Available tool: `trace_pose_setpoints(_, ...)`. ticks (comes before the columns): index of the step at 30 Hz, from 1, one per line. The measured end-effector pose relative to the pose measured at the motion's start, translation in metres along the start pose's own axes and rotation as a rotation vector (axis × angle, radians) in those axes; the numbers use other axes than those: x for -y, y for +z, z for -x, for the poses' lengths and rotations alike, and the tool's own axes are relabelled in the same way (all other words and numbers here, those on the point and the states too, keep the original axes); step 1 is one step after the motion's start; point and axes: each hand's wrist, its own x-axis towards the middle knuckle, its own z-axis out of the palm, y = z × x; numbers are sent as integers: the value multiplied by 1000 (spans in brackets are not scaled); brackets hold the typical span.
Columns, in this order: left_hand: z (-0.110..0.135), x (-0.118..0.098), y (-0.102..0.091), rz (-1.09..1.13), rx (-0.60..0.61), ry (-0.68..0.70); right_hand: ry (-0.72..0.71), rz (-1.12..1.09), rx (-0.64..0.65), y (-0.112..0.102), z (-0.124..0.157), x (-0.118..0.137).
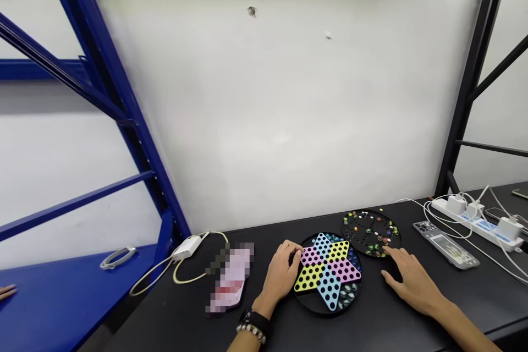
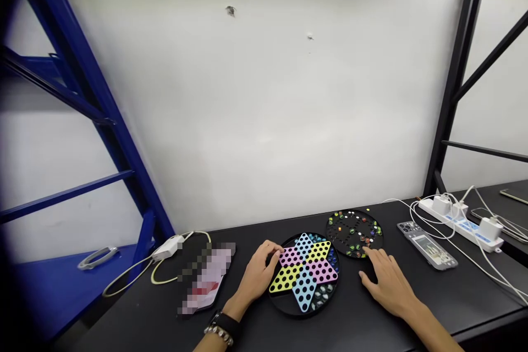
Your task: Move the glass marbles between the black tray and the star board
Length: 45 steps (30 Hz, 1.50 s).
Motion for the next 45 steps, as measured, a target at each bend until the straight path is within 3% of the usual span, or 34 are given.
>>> trace_pose_setpoints(5,0,0,0,0,-1,9,123,25,-106,-1,-29,-14)
trace_pose_setpoints(8,0,-2,-1,-4,0,5,119,41,48,-1,-53,-22)
trace_pose_setpoints(12,0,-3,-1,-9,10,0,-11,17,260,3,-73,-18)
trace_pose_setpoints(17,1,-5,-2,-12,11,1,-53,-130,192,10,-77,-13)
trace_pose_setpoints(20,2,-6,-2,-10,7,2,29,-400,123,4,-77,-14)
trace_pose_setpoints(25,2,-6,-3,-12,6,-7,418,-1286,-43,-23,-86,-9)
trace_pose_setpoints(28,2,-6,-3,-12,5,-3,540,-1573,-64,-31,-94,-8)
trace_pose_setpoints(31,1,-6,-3,-9,7,-5,553,-1356,1,-26,-96,-7)
trace_pose_setpoints(36,1,-6,-2,-3,24,-1,189,-423,192,-10,-78,5)
trace_pose_setpoints(39,1,-6,-2,-5,27,-5,113,-100,214,-4,-63,19)
trace_pose_setpoints(42,2,-6,-2,-4,20,-2,88,-20,173,-2,-58,27)
trace_pose_setpoints(45,1,-6,-2,-6,7,0,193,-283,139,-4,-68,21)
